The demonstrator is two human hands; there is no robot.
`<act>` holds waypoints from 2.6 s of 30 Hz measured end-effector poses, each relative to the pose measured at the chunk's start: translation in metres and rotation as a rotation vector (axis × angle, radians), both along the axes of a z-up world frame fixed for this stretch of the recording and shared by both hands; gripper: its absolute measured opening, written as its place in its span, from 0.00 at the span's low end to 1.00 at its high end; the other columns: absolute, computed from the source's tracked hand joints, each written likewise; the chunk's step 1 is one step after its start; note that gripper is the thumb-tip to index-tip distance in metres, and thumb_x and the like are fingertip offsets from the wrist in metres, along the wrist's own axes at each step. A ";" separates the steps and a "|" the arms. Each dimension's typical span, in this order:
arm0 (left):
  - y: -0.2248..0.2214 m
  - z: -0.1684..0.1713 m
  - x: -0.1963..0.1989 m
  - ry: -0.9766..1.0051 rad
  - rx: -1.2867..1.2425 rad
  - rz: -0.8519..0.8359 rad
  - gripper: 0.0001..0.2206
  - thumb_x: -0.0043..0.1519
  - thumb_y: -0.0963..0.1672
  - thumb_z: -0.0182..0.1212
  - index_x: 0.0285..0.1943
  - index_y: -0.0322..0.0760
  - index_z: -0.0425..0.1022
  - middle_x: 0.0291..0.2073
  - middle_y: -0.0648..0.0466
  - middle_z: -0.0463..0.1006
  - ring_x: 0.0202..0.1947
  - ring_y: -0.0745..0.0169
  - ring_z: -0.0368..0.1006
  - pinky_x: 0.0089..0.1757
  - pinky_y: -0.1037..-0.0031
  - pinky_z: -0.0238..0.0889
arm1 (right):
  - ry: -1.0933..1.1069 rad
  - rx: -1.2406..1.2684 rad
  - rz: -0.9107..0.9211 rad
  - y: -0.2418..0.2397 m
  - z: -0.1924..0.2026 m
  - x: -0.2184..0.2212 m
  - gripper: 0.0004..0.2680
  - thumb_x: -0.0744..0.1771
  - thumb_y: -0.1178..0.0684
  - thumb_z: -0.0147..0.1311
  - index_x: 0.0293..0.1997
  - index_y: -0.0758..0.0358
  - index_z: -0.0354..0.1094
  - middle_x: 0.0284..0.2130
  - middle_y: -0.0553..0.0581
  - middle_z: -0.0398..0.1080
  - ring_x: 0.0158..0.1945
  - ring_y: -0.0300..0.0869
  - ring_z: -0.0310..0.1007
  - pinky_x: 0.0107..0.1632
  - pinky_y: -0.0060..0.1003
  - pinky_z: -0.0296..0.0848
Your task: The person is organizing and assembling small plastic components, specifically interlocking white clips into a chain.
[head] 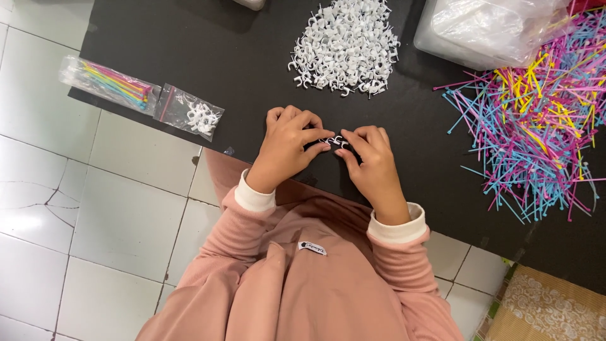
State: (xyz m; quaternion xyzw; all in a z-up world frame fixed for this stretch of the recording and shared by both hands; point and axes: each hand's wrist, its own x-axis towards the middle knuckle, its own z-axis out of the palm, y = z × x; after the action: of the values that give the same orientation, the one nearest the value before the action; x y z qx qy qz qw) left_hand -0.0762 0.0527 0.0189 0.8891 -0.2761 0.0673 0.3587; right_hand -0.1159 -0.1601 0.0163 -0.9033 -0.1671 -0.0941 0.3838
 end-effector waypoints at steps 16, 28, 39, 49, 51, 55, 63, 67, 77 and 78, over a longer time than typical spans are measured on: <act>0.002 0.000 -0.001 0.000 0.002 -0.030 0.08 0.55 0.46 0.76 0.39 0.46 0.84 0.35 0.60 0.78 0.40 0.60 0.67 0.52 0.57 0.51 | -0.028 -0.054 -0.003 0.004 -0.004 -0.005 0.05 0.66 0.60 0.64 0.44 0.65 0.75 0.34 0.54 0.66 0.40 0.48 0.68 0.44 0.42 0.68; -0.005 0.031 0.020 0.139 0.006 -0.098 0.12 0.63 0.45 0.69 0.53 0.37 0.80 0.40 0.53 0.78 0.45 0.56 0.70 0.54 0.56 0.52 | 0.032 -0.116 0.047 -0.005 0.038 0.015 0.06 0.68 0.64 0.58 0.48 0.69 0.74 0.36 0.59 0.69 0.43 0.51 0.73 0.46 0.43 0.74; -0.049 -0.023 0.069 -0.206 0.312 0.101 0.09 0.52 0.45 0.75 0.35 0.42 0.80 0.27 0.57 0.74 0.34 0.57 0.69 0.46 0.58 0.54 | -0.025 -0.155 0.018 -0.009 0.004 0.064 0.05 0.68 0.63 0.57 0.48 0.70 0.75 0.34 0.61 0.70 0.43 0.55 0.74 0.47 0.45 0.74; -0.050 -0.010 0.067 -0.416 0.198 0.129 0.07 0.61 0.46 0.66 0.34 0.41 0.76 0.26 0.57 0.71 0.33 0.58 0.68 0.40 0.65 0.55 | -0.030 0.072 -0.079 -0.005 -0.005 0.068 0.05 0.68 0.63 0.59 0.47 0.69 0.76 0.33 0.60 0.71 0.39 0.53 0.75 0.41 0.42 0.75; -0.051 -0.004 0.066 -0.466 0.113 0.129 0.06 0.63 0.46 0.65 0.35 0.44 0.76 0.29 0.59 0.70 0.35 0.62 0.68 0.43 0.67 0.54 | 0.053 0.331 -0.126 -0.007 -0.010 0.066 0.05 0.70 0.58 0.59 0.50 0.63 0.77 0.34 0.55 0.74 0.39 0.43 0.75 0.40 0.34 0.74; -0.053 0.018 0.057 -0.549 -0.049 0.084 0.02 0.63 0.42 0.63 0.38 0.43 0.76 0.29 0.58 0.72 0.34 0.61 0.69 0.44 0.68 0.56 | 0.238 0.759 -0.131 -0.010 -0.019 0.062 0.06 0.69 0.63 0.59 0.50 0.70 0.73 0.37 0.58 0.75 0.40 0.39 0.77 0.42 0.33 0.78; -0.050 0.030 0.030 -0.474 -0.282 0.049 0.03 0.61 0.40 0.67 0.41 0.43 0.81 0.30 0.60 0.74 0.33 0.62 0.69 0.44 0.71 0.58 | 0.371 1.138 -0.050 -0.016 -0.020 0.049 0.08 0.64 0.69 0.63 0.44 0.78 0.70 0.35 0.67 0.74 0.36 0.43 0.79 0.42 0.39 0.84; -0.044 0.023 0.017 -0.389 -0.325 0.017 0.04 0.61 0.40 0.69 0.43 0.43 0.83 0.31 0.61 0.77 0.35 0.64 0.70 0.45 0.71 0.59 | 0.320 1.060 -0.009 -0.017 -0.007 0.045 0.06 0.64 0.71 0.63 0.41 0.80 0.70 0.32 0.66 0.73 0.34 0.42 0.78 0.40 0.39 0.83; -0.016 0.006 -0.005 -0.229 -0.205 -0.070 0.09 0.57 0.44 0.75 0.45 0.42 0.83 0.39 0.59 0.81 0.44 0.60 0.71 0.50 0.65 0.55 | 0.151 0.461 -0.061 -0.022 0.012 0.005 0.02 0.68 0.64 0.61 0.43 0.69 0.78 0.32 0.59 0.74 0.34 0.43 0.76 0.39 0.38 0.77; -0.013 0.002 -0.004 -0.224 -0.149 -0.086 0.12 0.55 0.45 0.77 0.45 0.43 0.83 0.41 0.59 0.80 0.47 0.60 0.68 0.51 0.64 0.52 | 0.110 0.322 -0.035 -0.022 0.012 0.002 0.03 0.68 0.63 0.61 0.42 0.65 0.79 0.31 0.57 0.74 0.36 0.46 0.76 0.40 0.40 0.75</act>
State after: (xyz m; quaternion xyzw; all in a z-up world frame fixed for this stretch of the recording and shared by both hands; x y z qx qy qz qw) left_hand -0.0805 0.0392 0.0208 0.8342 -0.3465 0.1709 0.3935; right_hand -0.1141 -0.1822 0.0281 -0.8367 -0.1128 -0.0767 0.5304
